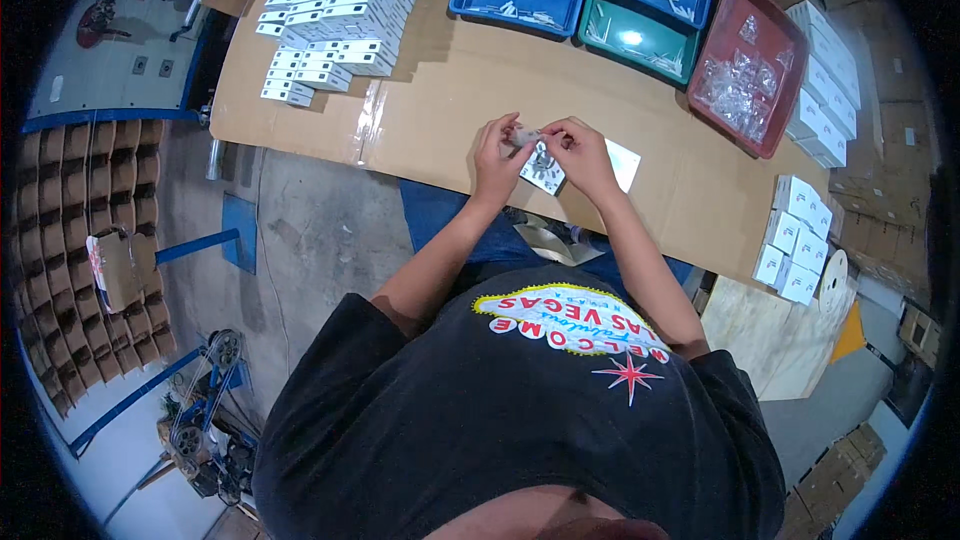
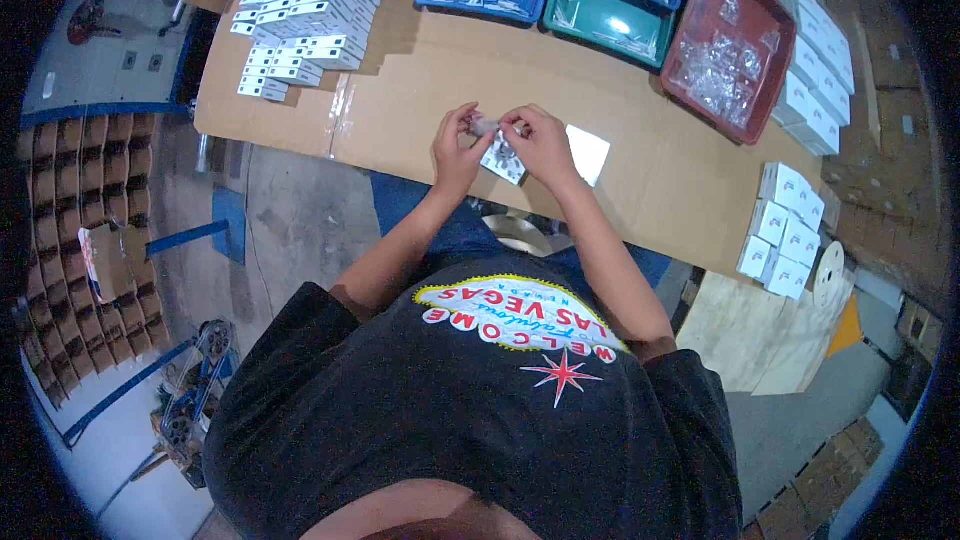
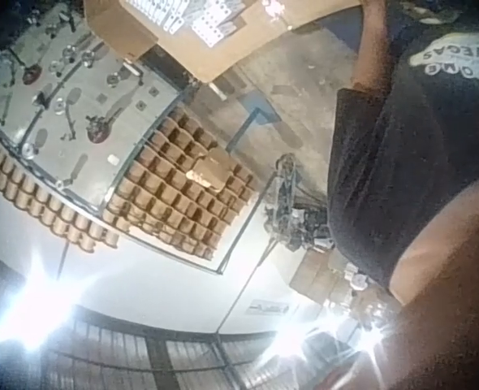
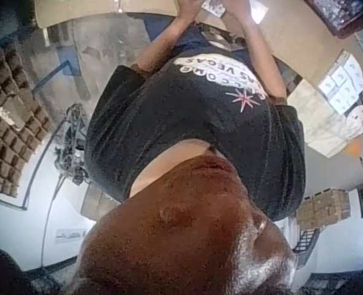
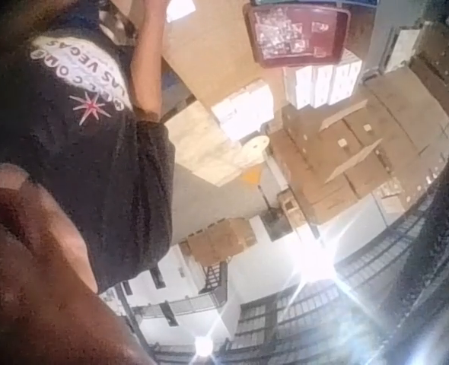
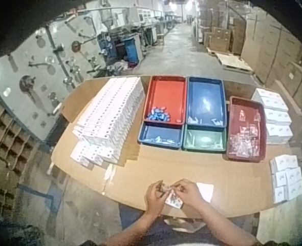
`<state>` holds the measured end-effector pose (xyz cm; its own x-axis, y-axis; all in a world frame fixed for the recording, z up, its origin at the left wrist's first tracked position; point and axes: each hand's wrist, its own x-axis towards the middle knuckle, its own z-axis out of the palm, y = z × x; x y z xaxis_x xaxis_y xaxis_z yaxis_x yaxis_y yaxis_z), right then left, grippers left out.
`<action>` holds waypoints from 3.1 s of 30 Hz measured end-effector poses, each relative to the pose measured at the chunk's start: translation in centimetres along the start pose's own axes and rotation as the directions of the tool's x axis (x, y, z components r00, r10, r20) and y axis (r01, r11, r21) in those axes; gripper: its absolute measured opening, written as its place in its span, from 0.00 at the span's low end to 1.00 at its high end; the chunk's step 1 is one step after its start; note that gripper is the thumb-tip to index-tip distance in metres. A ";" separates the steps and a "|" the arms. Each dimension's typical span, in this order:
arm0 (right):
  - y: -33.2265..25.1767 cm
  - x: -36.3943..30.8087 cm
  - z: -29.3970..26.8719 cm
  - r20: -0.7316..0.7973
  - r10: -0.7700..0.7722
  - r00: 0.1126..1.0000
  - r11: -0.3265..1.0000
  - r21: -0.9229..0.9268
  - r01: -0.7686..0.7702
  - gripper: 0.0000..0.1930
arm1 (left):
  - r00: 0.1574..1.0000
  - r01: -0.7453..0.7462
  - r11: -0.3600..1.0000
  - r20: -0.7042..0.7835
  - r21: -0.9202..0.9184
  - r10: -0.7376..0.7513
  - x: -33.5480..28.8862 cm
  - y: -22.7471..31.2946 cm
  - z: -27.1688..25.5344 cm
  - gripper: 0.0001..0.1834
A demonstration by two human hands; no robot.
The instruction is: Assembling an electronic component by placing a circuit board and connectors into a white plastic housing.
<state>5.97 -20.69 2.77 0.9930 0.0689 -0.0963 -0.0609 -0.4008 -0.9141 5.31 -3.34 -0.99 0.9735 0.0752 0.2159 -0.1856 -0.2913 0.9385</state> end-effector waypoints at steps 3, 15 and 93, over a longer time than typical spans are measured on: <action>-1.2 -0.6 -0.6 0.031 -0.030 0.999 0.999 -0.011 0.030 0.11 | 0.999 -0.026 0.999 0.029 0.039 0.025 0.1 0.0 -0.4 0.24; -2.2 -1.0 -2.1 -0.065 -0.072 0.995 0.988 0.133 0.080 0.07 | 0.976 -0.029 0.998 0.216 -0.059 0.041 1.5 4.3 -1.2 0.20; -5.0 -1.3 -6.8 0.030 0.022 0.999 0.952 0.306 -0.030 0.07 | 0.904 0.387 0.769 0.372 -0.509 -0.209 3.0 9.8 -0.2 0.08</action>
<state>5.65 -25.01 10.20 0.9879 0.0875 -0.1283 -0.1190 -0.1042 -0.9874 6.34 -5.76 8.94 0.9688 -0.2263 -0.1011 0.1662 0.2903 0.9424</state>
